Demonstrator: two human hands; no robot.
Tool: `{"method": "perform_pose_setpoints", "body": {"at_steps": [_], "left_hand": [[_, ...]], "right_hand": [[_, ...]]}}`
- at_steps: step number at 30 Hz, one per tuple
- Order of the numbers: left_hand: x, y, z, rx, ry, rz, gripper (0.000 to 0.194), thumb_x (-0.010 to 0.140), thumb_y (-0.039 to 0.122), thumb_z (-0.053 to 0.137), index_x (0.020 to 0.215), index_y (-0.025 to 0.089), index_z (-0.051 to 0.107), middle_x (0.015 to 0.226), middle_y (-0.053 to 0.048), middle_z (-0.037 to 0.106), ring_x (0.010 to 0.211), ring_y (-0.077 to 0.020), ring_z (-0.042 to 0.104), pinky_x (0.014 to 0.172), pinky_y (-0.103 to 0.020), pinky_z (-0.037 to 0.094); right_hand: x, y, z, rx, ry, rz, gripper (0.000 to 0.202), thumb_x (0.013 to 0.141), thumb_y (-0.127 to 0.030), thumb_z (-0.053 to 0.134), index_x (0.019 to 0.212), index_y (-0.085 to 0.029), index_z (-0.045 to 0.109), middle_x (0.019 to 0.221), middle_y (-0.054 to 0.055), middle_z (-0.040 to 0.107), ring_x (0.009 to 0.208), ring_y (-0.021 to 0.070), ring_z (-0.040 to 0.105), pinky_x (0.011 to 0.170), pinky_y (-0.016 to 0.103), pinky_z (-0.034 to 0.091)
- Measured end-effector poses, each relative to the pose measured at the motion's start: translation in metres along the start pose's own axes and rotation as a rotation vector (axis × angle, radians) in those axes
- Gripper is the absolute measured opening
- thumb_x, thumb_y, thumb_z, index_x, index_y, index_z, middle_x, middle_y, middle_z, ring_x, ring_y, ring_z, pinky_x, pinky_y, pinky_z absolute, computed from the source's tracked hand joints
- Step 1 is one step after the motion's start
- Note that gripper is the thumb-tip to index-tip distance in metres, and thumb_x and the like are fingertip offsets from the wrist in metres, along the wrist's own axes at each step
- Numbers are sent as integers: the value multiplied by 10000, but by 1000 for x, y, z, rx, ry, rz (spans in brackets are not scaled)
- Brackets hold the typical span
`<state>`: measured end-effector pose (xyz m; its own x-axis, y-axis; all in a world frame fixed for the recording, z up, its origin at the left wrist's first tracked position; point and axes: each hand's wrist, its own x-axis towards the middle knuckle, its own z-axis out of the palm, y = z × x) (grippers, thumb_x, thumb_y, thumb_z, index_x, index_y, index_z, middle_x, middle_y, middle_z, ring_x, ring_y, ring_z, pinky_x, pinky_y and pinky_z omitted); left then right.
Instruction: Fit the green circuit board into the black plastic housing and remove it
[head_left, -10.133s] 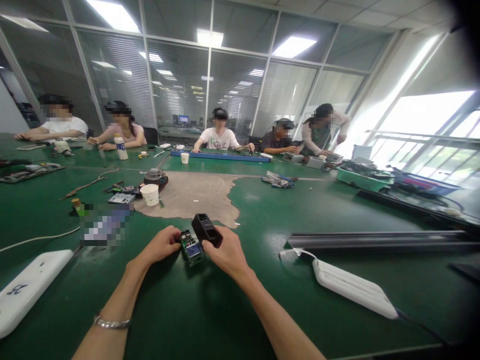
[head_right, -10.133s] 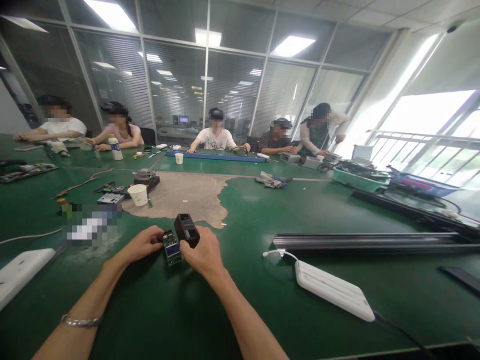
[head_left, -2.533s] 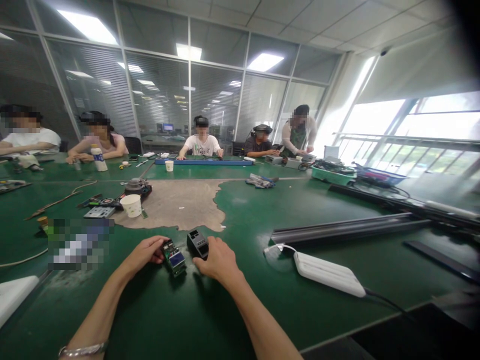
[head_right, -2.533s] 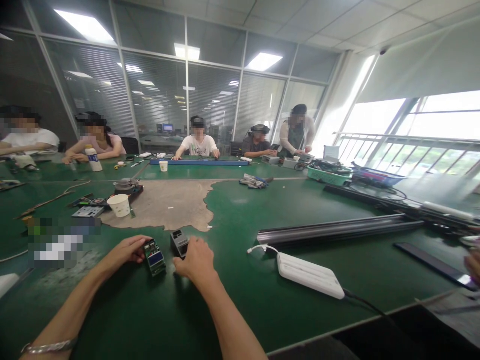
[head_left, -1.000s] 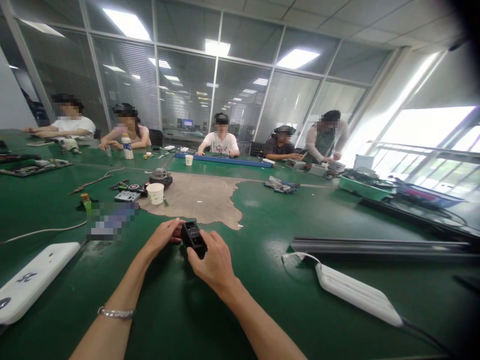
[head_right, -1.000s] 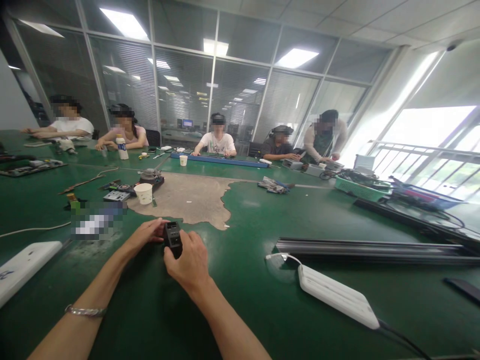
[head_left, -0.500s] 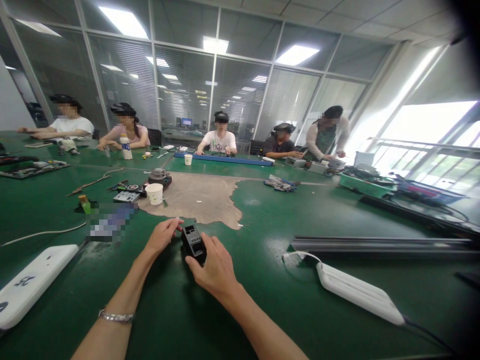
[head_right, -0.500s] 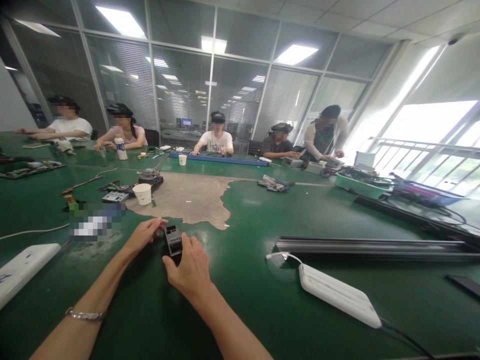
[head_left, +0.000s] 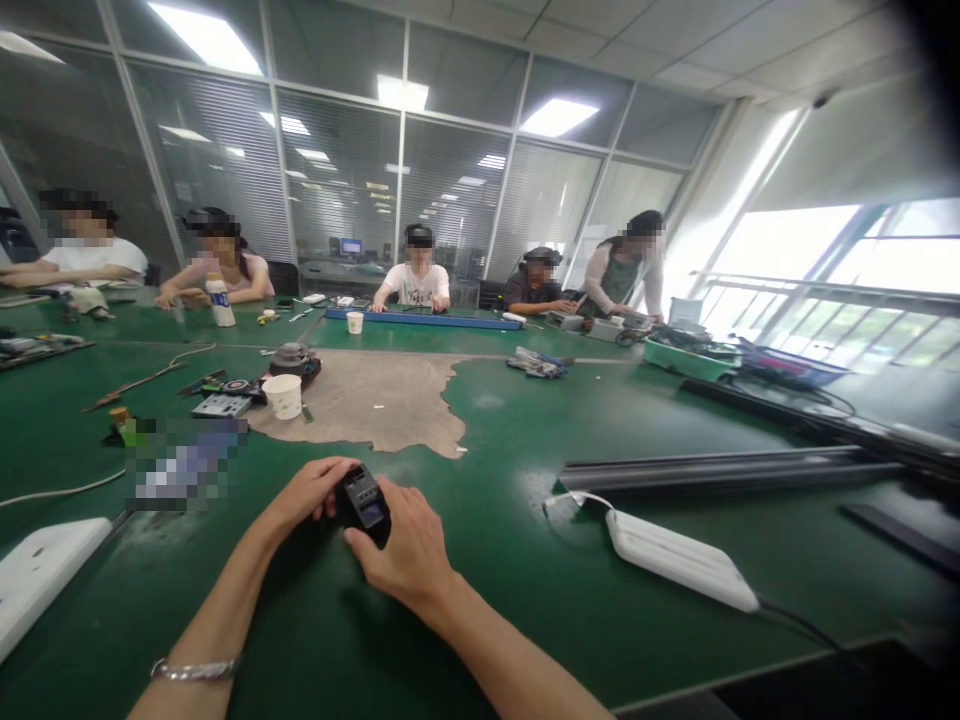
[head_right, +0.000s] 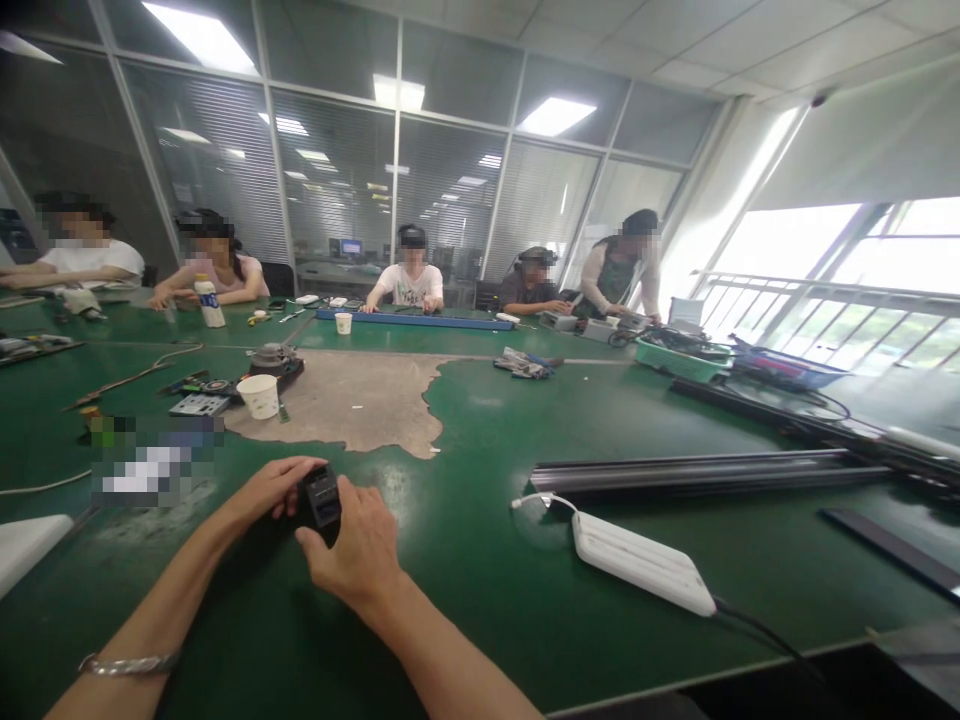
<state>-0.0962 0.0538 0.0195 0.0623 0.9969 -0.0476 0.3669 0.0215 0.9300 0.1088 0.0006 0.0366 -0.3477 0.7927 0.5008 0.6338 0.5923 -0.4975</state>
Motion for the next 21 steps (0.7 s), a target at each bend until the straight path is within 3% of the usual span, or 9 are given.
{"method": "perform_pose_setpoints", "body": {"at_steps": [3,7,12,16,21], "left_hand": [[-1,1,1,-9,-12,7,562,812,577,480,1164,158,605,543,2,572,434,-130,533,343,-177,355],[0,0,3,-57,-32,6,576,768,562,567,1183,164,582,681,-31,638,479,-136,575,388,-201,423],[3,-4,7,-151,-65,-104,605,754,577,587,1211,181,555,733,-58,664,503,-152,605,406,-214,445],[4,-4,8,-195,-105,-154,618,748,584,604,1236,211,529,792,-62,673,536,-152,625,429,-210,456],[2,-3,10,-283,-67,-218,650,745,633,574,1224,197,521,742,-58,670,555,-169,638,478,-239,492]], "right_hand": [[1,0,0,16,40,2,672,738,-430,644,1317,-169,425,1139,108,581,1029,266,519,882,396,422],[1,2,-2,30,24,-20,485,791,-341,584,1234,-174,478,1035,81,622,940,237,558,876,381,415],[-3,3,-5,33,-21,-48,492,751,-361,626,1184,-182,476,1021,73,620,908,236,563,846,376,418],[-5,8,0,19,-8,-20,411,753,-318,596,1129,-190,490,970,57,627,873,230,573,846,378,422],[-5,12,3,52,59,73,404,745,-360,601,1107,-199,519,934,49,634,850,234,576,785,356,467]]}}
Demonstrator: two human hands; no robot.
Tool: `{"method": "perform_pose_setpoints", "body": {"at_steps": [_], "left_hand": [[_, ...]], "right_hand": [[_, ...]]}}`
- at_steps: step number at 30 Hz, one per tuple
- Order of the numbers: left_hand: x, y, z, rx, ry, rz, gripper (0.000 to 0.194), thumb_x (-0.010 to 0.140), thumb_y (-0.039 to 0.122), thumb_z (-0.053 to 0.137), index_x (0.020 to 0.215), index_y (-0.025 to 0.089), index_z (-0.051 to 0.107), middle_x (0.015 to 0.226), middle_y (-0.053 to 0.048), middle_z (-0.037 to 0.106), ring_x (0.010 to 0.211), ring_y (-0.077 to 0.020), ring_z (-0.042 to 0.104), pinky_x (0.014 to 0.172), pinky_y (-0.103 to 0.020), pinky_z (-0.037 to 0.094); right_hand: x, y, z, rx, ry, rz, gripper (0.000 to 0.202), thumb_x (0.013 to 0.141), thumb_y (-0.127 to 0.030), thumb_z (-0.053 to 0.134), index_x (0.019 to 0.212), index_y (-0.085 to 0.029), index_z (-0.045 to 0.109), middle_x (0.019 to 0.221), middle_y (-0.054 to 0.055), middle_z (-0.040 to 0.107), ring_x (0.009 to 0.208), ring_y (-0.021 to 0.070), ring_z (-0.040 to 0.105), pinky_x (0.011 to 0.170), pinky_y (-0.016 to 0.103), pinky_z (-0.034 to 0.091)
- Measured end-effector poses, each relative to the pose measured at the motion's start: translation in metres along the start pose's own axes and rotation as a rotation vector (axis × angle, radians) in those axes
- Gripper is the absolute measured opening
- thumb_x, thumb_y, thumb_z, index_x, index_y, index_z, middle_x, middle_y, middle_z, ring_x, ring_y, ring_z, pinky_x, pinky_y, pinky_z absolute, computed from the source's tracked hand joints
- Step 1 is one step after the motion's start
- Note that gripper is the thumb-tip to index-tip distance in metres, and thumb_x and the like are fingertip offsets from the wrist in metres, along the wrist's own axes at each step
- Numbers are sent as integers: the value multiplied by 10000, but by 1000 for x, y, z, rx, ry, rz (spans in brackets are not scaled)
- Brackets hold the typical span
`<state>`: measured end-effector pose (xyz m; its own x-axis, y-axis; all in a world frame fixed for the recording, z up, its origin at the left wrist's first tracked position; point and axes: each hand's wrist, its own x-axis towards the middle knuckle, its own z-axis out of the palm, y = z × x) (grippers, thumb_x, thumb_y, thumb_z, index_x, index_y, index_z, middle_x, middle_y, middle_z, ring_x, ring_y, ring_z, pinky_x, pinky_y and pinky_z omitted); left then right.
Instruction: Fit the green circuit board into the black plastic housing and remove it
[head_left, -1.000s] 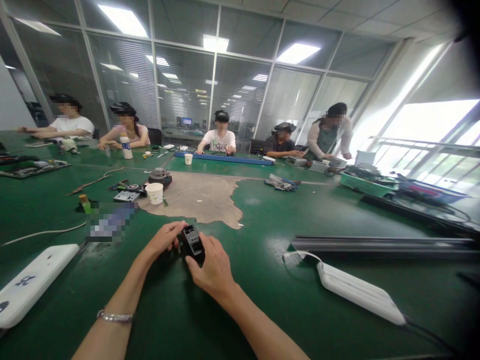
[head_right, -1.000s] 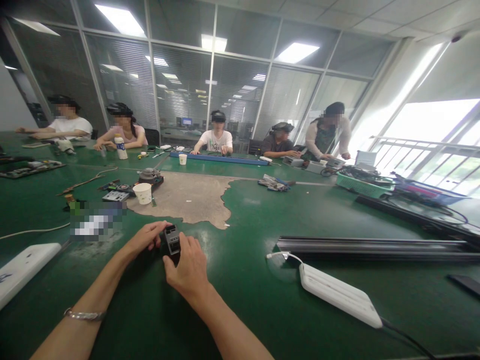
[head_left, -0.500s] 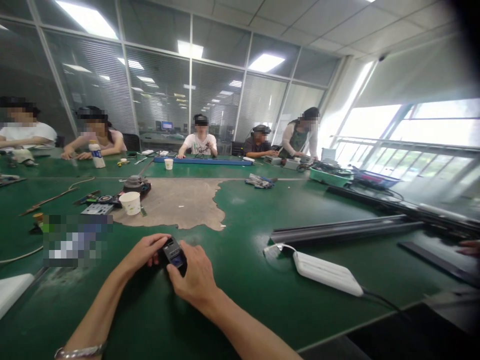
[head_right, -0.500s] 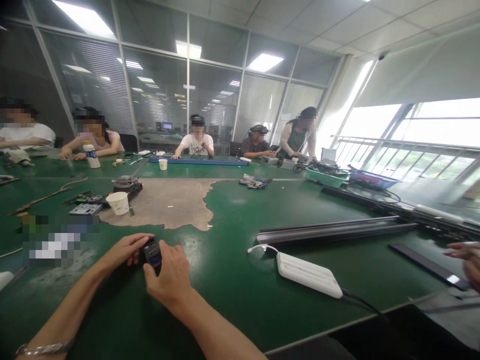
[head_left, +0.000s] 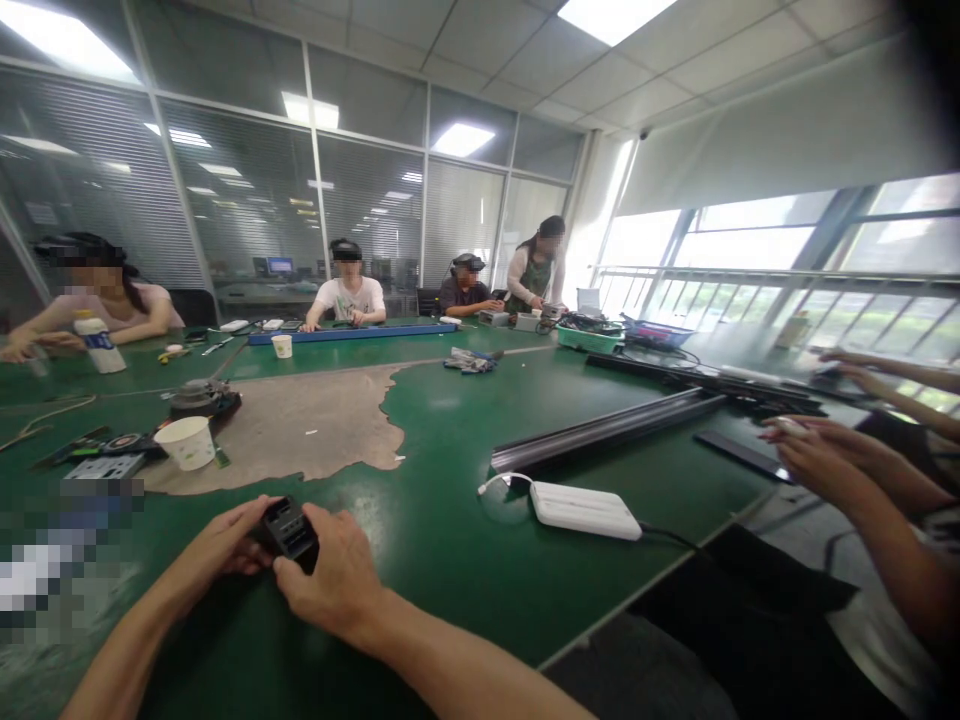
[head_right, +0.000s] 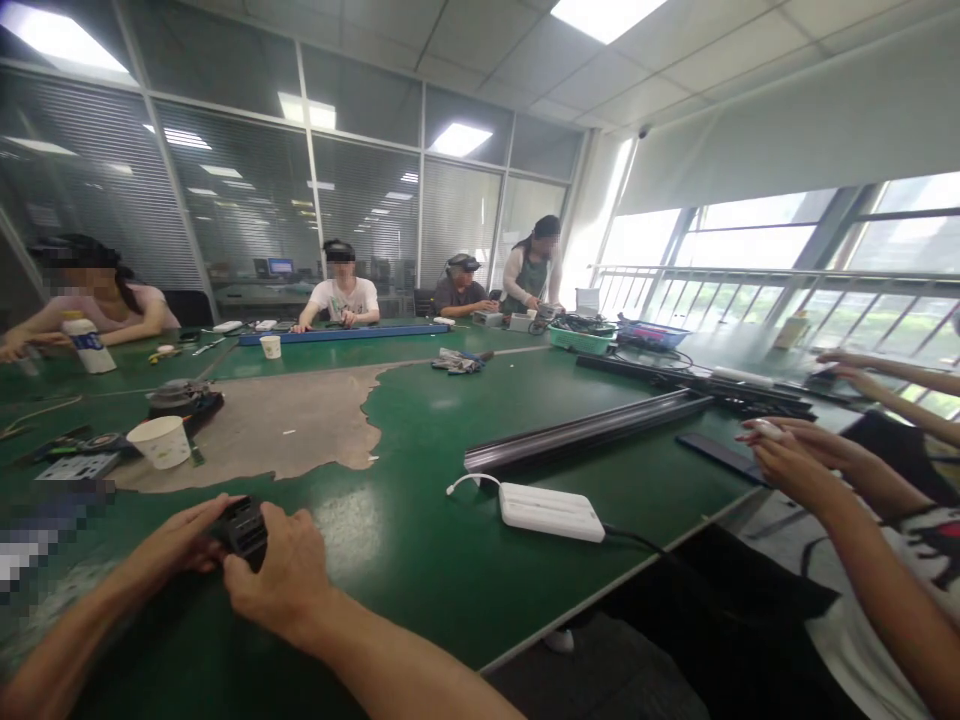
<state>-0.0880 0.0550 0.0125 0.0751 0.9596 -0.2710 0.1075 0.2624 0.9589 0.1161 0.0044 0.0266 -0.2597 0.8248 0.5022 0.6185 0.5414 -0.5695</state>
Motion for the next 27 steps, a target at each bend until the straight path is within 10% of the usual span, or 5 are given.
{"method": "perform_pose_setpoints", "body": {"at_steps": [13,22,27], "left_hand": [[-22,22,9,-53,-66,-7,565,766,639,532,1132,218,618,1270,-136,559,645,-178,678,544,-295,565],[-12,7,6,-131,-113,-27,603,806,619,499,1218,181,547,1011,-130,656,661,-180,668,644,-326,573],[-2,5,3,-139,-145,-50,628,806,612,506,1224,145,546,898,-128,673,659,-185,655,630,-315,559]], "right_hand": [[26,29,-39,-149,92,185,371,742,-335,557,1087,-202,575,891,65,659,820,227,609,741,328,451],[21,43,-34,-294,-160,83,776,617,-411,671,1297,-149,405,1130,168,588,1016,317,538,809,404,436],[27,39,-38,-238,-156,108,410,665,-227,595,1070,-170,563,901,83,646,833,240,589,749,327,442]]}}
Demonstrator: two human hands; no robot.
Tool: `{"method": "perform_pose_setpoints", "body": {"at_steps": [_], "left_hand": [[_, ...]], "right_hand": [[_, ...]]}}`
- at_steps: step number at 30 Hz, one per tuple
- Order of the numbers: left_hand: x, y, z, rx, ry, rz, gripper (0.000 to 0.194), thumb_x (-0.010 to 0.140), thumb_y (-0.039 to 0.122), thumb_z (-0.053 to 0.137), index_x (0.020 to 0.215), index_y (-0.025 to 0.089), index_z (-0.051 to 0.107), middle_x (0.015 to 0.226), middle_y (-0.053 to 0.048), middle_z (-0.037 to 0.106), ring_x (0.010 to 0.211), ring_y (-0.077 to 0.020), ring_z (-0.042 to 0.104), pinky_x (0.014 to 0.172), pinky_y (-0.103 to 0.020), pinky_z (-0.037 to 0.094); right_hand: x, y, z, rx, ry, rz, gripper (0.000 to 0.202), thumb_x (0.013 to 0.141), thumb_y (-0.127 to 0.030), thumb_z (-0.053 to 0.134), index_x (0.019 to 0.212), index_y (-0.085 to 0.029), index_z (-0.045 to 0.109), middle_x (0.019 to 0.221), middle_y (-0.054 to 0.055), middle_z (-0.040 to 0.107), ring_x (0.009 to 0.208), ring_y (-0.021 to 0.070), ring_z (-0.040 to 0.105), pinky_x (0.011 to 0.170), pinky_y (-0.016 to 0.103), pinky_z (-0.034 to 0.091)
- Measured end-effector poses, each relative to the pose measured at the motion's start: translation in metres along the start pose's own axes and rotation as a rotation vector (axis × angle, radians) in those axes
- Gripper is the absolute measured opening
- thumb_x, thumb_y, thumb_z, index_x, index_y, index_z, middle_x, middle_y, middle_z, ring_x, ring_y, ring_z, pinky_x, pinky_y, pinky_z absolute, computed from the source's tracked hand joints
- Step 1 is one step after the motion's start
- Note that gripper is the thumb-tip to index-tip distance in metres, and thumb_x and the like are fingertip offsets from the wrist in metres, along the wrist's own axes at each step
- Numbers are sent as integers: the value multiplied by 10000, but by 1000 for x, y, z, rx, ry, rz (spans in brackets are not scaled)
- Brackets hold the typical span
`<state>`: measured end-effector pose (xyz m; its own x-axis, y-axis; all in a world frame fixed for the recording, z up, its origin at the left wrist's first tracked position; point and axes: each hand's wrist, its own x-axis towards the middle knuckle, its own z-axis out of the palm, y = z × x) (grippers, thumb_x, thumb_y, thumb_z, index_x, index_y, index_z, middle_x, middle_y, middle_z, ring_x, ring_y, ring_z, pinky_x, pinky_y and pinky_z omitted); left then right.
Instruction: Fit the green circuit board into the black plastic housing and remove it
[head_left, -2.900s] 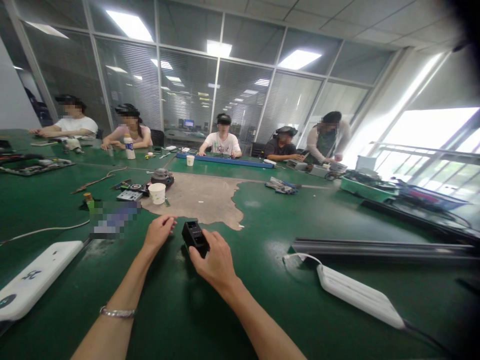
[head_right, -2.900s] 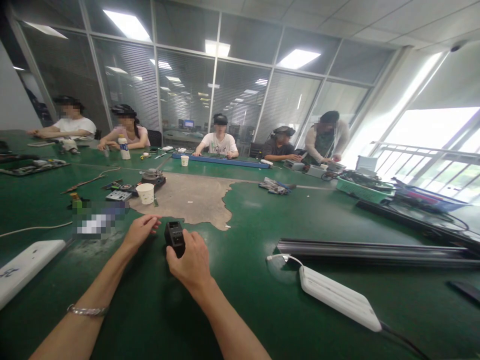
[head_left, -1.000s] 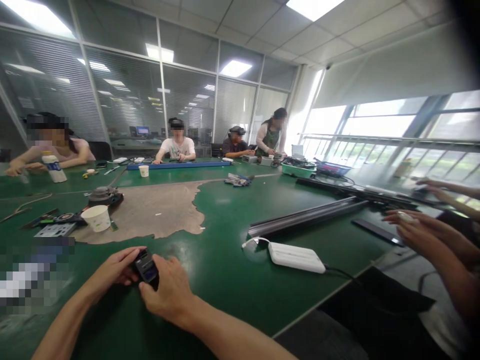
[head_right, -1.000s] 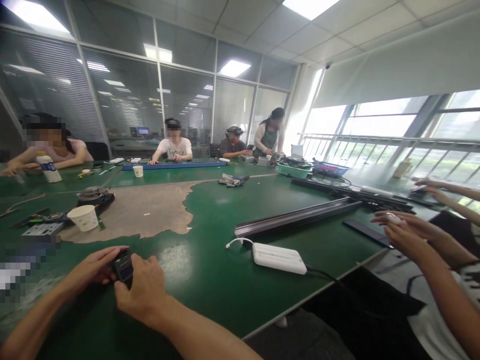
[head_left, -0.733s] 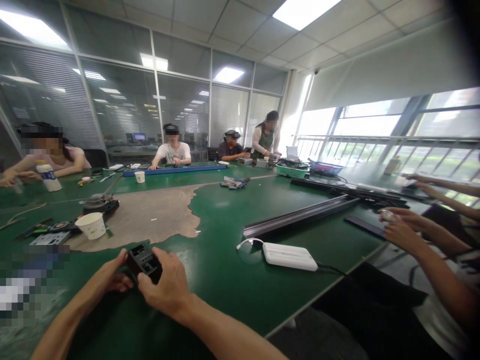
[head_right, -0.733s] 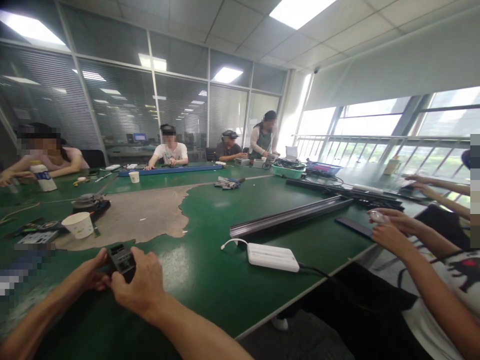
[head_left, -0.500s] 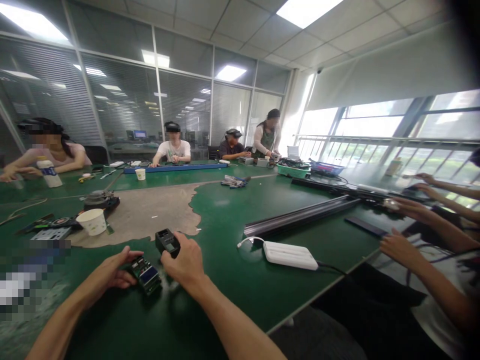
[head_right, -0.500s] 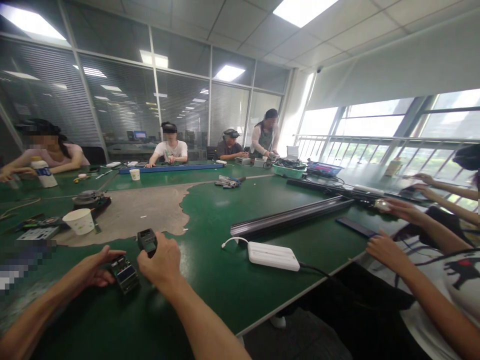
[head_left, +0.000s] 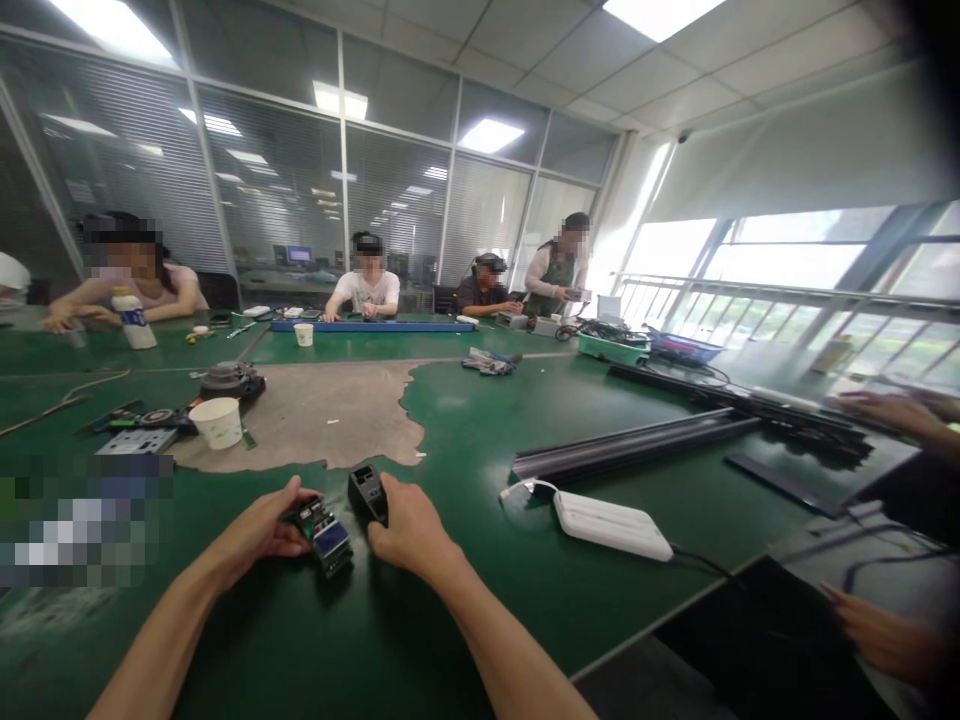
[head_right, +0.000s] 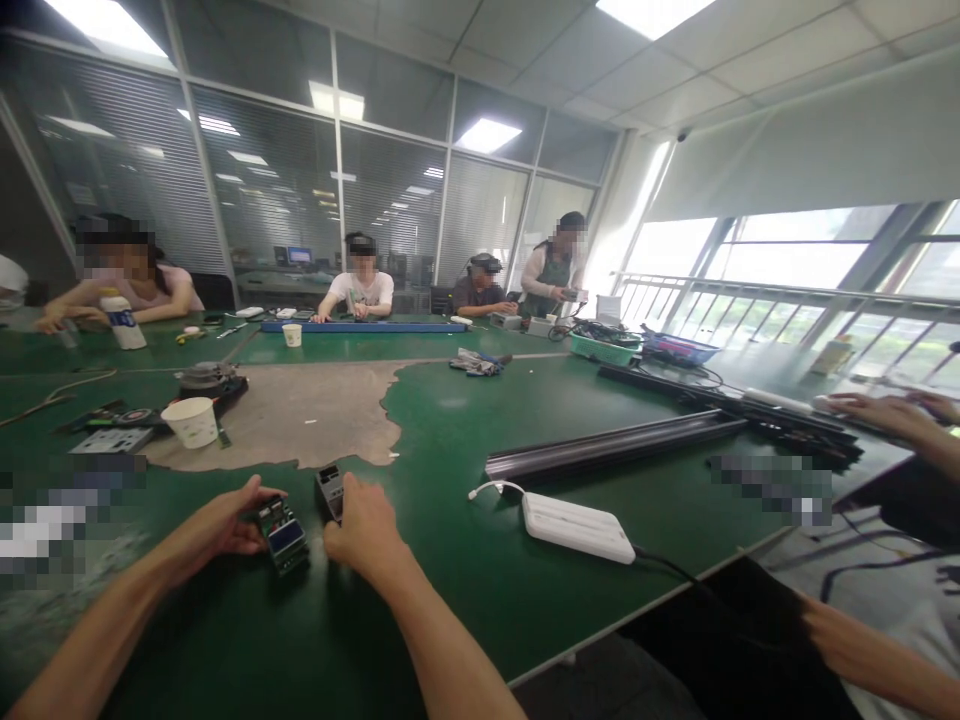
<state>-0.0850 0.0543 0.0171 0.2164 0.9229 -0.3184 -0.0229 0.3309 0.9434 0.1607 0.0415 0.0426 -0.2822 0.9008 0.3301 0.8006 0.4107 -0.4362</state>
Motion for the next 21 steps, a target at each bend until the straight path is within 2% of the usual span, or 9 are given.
{"method": "perform_pose_setpoints", "body": {"at_steps": [2,4,7,10,13,16,21], "left_hand": [[2,0,-1,-19,-15,1,626,796,610,524,1207,139,557,940,-132,667,653,-182,653,634,-322,556],[0,1,-2,-38,-43,18,608,794,601,536,1177,131,570,967,-131,660,655,-175,649,650,-326,552],[-4,1,-2,-44,-64,62,601,795,607,532,1143,119,573,873,-107,661,660,-169,638,673,-328,543],[-6,-2,-1,18,-29,101,630,788,651,497,1093,105,570,721,-69,636,584,-155,611,559,-274,507],[-6,-6,-1,93,46,140,658,784,694,441,1081,119,563,622,-23,591,496,-140,564,432,-220,414],[-6,-4,-2,186,105,196,681,792,712,387,1074,120,574,526,8,548,447,-139,532,403,-212,375],[-3,1,-9,360,299,362,700,827,687,317,1104,122,625,399,38,485,342,-111,413,380,-207,302]], "right_hand": [[2,-6,-5,92,61,-4,326,711,-233,567,1033,-183,587,863,51,651,798,210,596,736,296,440],[3,-16,-9,223,132,-43,343,768,-252,539,1106,-208,580,938,30,655,828,178,596,755,267,437],[1,-35,-10,339,105,-101,359,773,-246,546,1128,-217,591,961,13,661,819,158,596,740,245,438],[-6,-50,-5,324,63,-162,334,747,-210,555,1076,-209,616,916,9,665,782,154,591,727,241,432],[-13,-59,1,240,91,-204,322,727,-201,563,1045,-200,608,887,16,657,798,170,577,769,265,418],[-15,-63,5,147,126,-206,297,720,-222,562,1013,-185,590,874,36,639,820,193,551,782,290,406],[-15,-65,14,61,130,-228,299,727,-236,548,1019,-178,569,886,51,617,851,206,528,804,304,395]]}}
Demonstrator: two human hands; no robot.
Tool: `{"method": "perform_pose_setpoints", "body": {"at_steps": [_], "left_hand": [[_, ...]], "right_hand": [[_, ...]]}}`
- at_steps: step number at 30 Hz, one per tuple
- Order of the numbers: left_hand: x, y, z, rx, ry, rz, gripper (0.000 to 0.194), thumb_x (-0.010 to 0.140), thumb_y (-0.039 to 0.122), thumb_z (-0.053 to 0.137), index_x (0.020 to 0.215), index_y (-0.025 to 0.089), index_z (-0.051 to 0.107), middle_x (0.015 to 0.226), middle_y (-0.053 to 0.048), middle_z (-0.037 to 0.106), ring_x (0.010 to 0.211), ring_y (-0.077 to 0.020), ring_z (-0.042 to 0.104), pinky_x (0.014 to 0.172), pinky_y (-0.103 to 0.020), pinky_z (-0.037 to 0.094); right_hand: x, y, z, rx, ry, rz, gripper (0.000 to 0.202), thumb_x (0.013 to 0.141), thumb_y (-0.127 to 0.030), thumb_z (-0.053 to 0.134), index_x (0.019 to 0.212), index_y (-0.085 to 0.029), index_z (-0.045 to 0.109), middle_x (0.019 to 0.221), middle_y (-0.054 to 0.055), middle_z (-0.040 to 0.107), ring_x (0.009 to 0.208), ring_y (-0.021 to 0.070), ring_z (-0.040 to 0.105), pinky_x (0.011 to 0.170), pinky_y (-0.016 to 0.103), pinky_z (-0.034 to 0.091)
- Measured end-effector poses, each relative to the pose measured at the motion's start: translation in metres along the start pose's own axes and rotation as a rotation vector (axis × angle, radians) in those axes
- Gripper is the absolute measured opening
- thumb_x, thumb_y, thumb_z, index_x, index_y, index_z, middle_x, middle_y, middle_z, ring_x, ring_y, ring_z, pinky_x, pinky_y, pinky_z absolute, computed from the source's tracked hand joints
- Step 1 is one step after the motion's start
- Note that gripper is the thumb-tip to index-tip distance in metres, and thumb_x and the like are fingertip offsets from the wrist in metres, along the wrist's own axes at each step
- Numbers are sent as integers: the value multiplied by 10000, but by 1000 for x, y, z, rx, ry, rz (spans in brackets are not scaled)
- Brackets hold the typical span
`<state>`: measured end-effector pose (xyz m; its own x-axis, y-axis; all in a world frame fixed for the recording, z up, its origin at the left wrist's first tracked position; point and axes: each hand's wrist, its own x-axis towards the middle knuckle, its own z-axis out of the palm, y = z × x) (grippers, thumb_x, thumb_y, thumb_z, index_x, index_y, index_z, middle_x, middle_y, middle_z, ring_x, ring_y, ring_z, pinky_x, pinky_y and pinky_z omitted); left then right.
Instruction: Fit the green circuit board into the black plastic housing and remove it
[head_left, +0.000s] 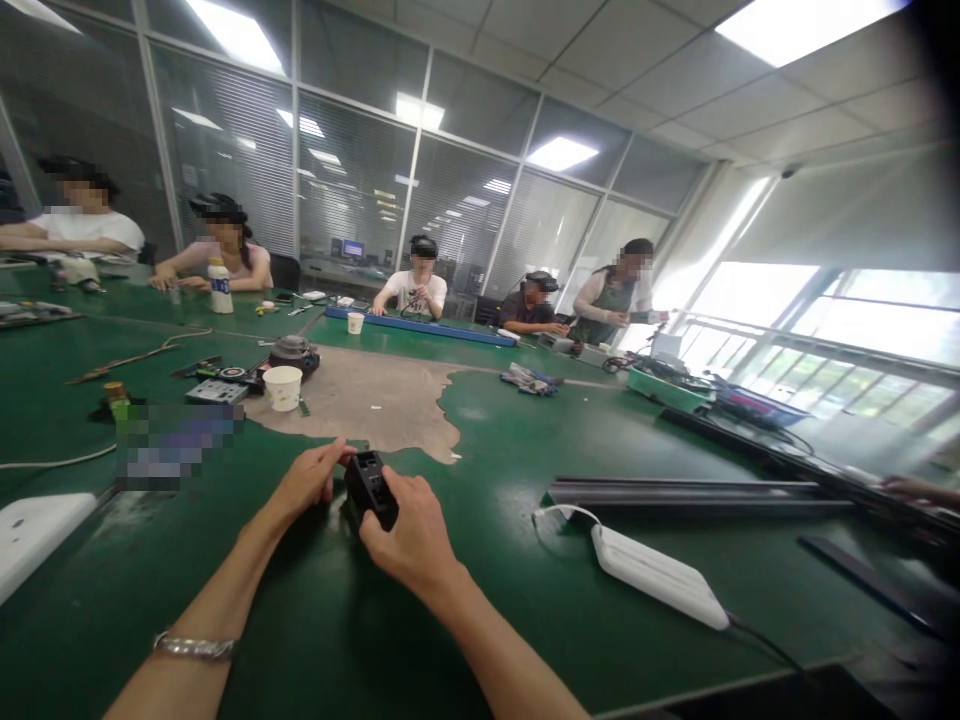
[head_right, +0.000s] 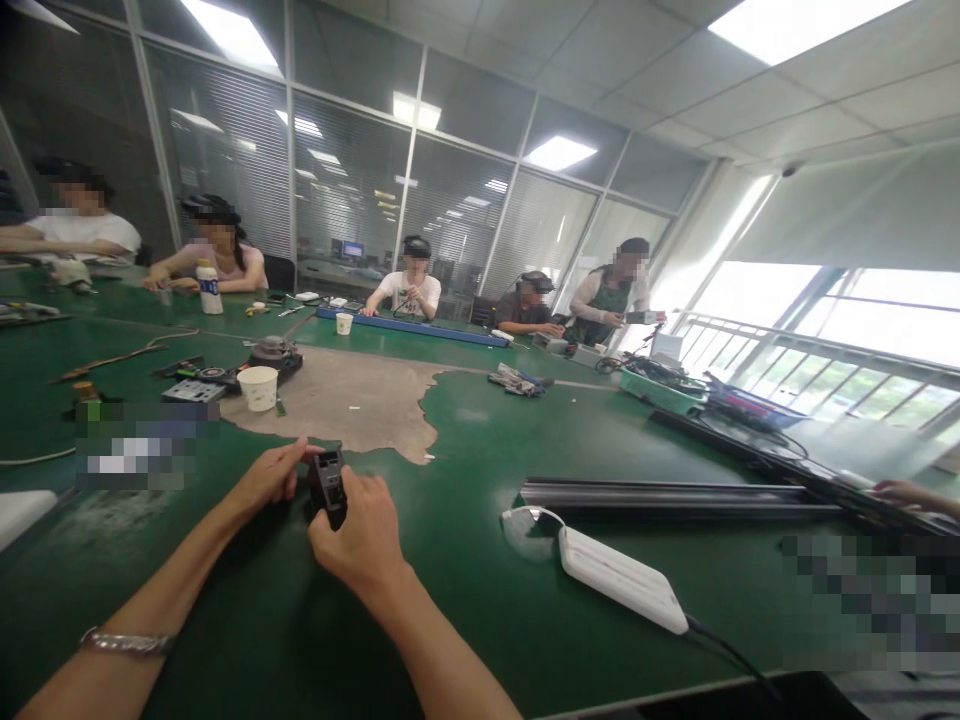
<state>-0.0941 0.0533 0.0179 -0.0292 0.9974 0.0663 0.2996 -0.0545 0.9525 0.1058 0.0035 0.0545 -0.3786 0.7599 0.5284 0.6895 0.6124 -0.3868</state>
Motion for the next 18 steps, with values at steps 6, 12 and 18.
{"method": "perform_pose_setpoints", "body": {"at_steps": [6,12,18], "left_hand": [[6,-8,2,42,-13,5,686,808,684,369,1069,123,665,399,39,474,355,-117,441,390,-209,301],[8,-13,3,81,-62,-3,701,820,688,324,1100,135,652,405,37,477,350,-125,447,359,-207,284],[11,-13,3,50,-96,-10,740,827,698,291,1122,112,633,400,23,502,352,-134,476,370,-208,323]], "right_hand": [[-9,1,14,-67,-101,-20,425,745,-308,577,1145,-168,548,960,85,617,899,235,536,838,342,399],[-18,4,17,-57,-126,11,562,836,-420,527,1329,-167,434,1067,108,619,954,253,547,853,375,419],[-15,9,16,21,-84,28,552,851,-349,513,1354,-141,420,1135,118,614,994,254,557,907,392,415]]}}
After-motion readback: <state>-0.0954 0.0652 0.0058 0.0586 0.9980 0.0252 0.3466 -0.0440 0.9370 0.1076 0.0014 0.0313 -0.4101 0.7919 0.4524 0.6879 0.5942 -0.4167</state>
